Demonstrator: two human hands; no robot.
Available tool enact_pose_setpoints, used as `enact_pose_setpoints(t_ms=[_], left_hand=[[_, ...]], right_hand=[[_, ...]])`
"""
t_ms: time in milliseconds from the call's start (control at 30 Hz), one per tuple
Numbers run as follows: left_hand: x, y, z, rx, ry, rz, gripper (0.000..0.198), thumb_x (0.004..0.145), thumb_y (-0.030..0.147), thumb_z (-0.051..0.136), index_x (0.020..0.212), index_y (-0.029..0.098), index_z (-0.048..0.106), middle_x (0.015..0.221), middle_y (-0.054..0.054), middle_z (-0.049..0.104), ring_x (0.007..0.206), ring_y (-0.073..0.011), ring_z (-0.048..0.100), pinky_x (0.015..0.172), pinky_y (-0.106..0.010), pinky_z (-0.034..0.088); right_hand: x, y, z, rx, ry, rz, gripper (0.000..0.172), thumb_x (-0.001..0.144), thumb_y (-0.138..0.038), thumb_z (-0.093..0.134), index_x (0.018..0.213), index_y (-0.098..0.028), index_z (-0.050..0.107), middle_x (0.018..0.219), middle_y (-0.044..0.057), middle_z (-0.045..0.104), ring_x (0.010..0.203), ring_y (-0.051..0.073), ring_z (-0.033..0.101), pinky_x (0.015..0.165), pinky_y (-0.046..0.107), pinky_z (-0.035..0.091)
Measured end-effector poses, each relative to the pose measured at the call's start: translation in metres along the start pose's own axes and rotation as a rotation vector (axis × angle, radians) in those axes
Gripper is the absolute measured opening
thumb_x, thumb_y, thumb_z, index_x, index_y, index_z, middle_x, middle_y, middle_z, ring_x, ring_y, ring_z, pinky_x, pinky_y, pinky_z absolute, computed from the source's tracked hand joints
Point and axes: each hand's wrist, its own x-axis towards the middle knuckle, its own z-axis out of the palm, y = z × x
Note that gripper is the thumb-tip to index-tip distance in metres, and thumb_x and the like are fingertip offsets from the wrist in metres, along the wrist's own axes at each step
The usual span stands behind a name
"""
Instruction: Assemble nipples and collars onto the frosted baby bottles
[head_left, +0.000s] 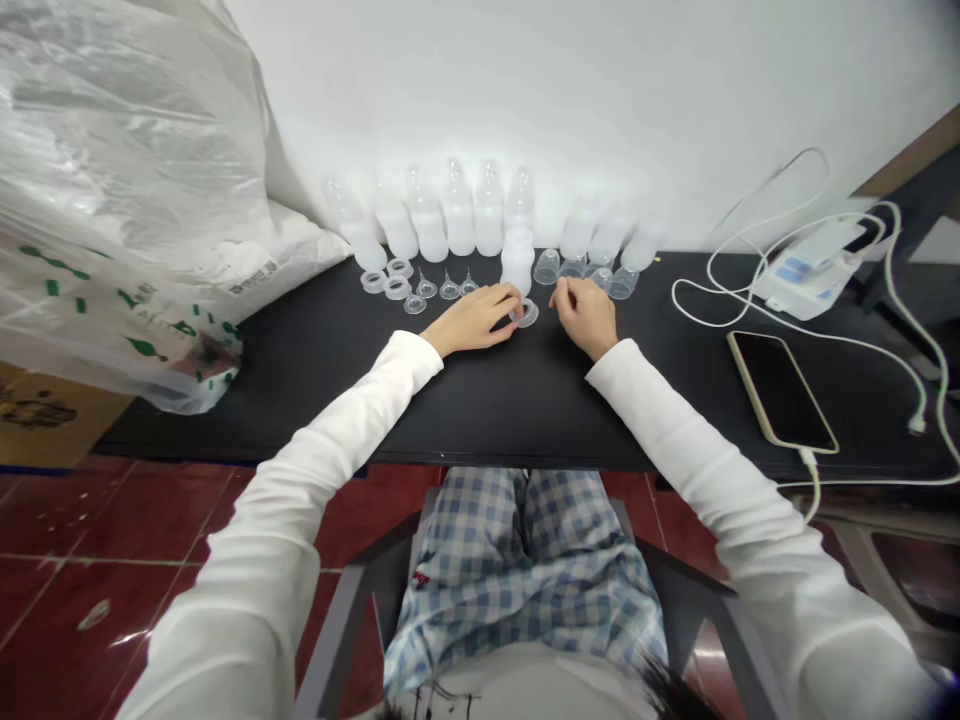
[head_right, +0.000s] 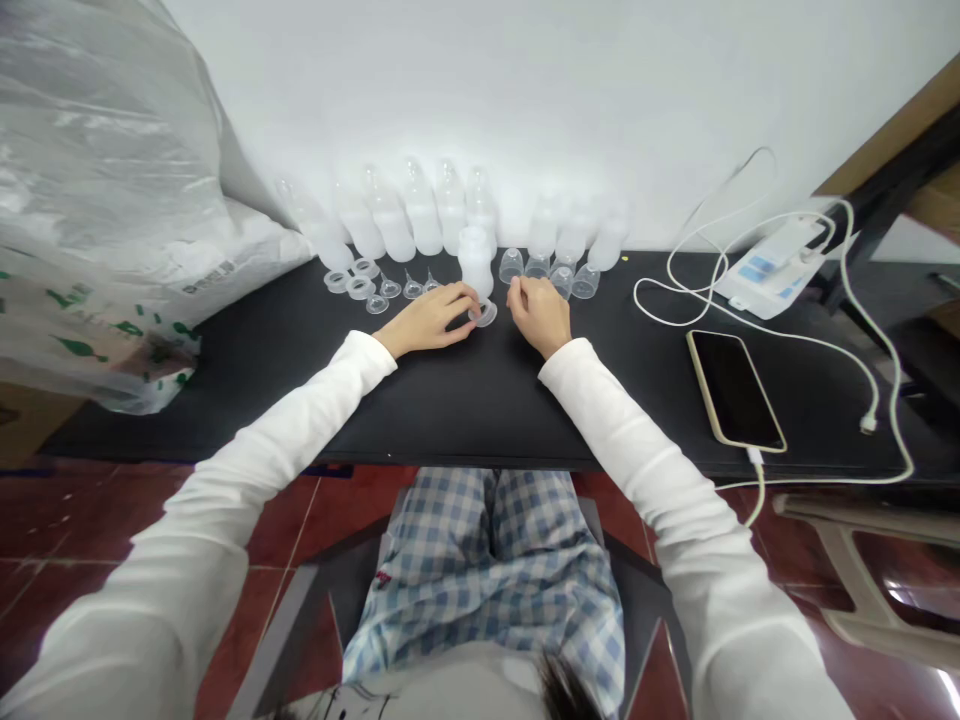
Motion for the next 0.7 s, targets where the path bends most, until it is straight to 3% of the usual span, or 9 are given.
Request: enact_pose_setpoints(t_ms=[133, 267, 400, 533, 633, 700], left_hand=[[-0.001, 0.0, -0.003, 0.058, 0.024, -0.035, 0.023, 0.095, 0.018, 0.047, 0.112, 0.015, 0.064, 0.118, -0.015, 0.064, 0.101, -0.026, 0.065, 0.09, -0.041, 0.052], [-0.001, 0.0, -0.004, 0.182, 0.142, -0.379, 0.024, 0.09, 0.009, 0.044, 0.102, 0.013, 0.064, 0.111, -0.018, 0.065, 0.109, -0.035, 0.062, 0.097, -0.053, 0.047], [-0.002, -0.002, 0.002, 0.165, 0.33, -0.619, 0.032, 0.09, 0.018, 0.05, 0.121, 0.011, 0.058, 0.136, -0.024, 0.057, 0.138, -0.0427, 0.047, 0.117, -0.065, 0.03], [-0.006, -0.01, 0.01, 0.143, 0.286, -0.614, 0.033, 0.09, 0.025, 0.054, 0.119, 0.01, 0.059, 0.149, -0.026, 0.051, 0.15, -0.0431, 0.035, 0.125, -0.068, 0.017], [-0.008, -0.015, 0.015, 0.146, 0.269, -0.575, 0.028, 0.092, 0.019, 0.047, 0.114, 0.012, 0.063, 0.143, -0.024, 0.057, 0.151, -0.0396, 0.036, 0.126, -0.068, 0.017], [-0.009, -0.019, 0.017, 0.135, 0.277, -0.551, 0.029, 0.092, 0.017, 0.044, 0.113, 0.014, 0.064, 0.133, -0.021, 0.064, 0.149, -0.0378, 0.039, 0.126, -0.067, 0.018]], right_hand=[[0.0, 0.0, 0.001, -0.008, -0.026, -0.001, 0.045, 0.105, -0.035, 0.033, 0.069, -0.021, 0.056, 0.082, 0.007, 0.069, 0.089, 0.023, 0.062, 0.07, 0.033, 0.035], [-0.001, 0.0, 0.001, 0.014, -0.033, -0.011, 0.046, 0.105, -0.037, 0.033, 0.069, -0.02, 0.057, 0.082, 0.008, 0.069, 0.087, 0.023, 0.062, 0.069, 0.033, 0.034], [-0.002, -0.001, 0.002, 0.037, -0.064, -0.013, 0.045, 0.104, -0.036, 0.034, 0.07, -0.02, 0.057, 0.082, 0.008, 0.068, 0.087, 0.023, 0.062, 0.069, 0.033, 0.035], [-0.002, 0.0, 0.005, 0.055, -0.108, -0.036, 0.039, 0.103, -0.035, 0.038, 0.072, -0.021, 0.057, 0.075, 0.006, 0.063, 0.083, 0.023, 0.06, 0.068, 0.033, 0.035], [-0.003, 0.003, 0.008, 0.117, -0.099, -0.134, 0.028, 0.102, -0.037, 0.044, 0.084, -0.021, 0.059, 0.074, 0.004, 0.058, 0.079, 0.022, 0.057, 0.07, 0.033, 0.041], [-0.002, 0.005, 0.011, 0.169, -0.088, -0.267, 0.022, 0.101, -0.039, 0.048, 0.101, -0.021, 0.061, 0.084, 0.005, 0.059, 0.085, 0.022, 0.057, 0.081, 0.036, 0.047]])
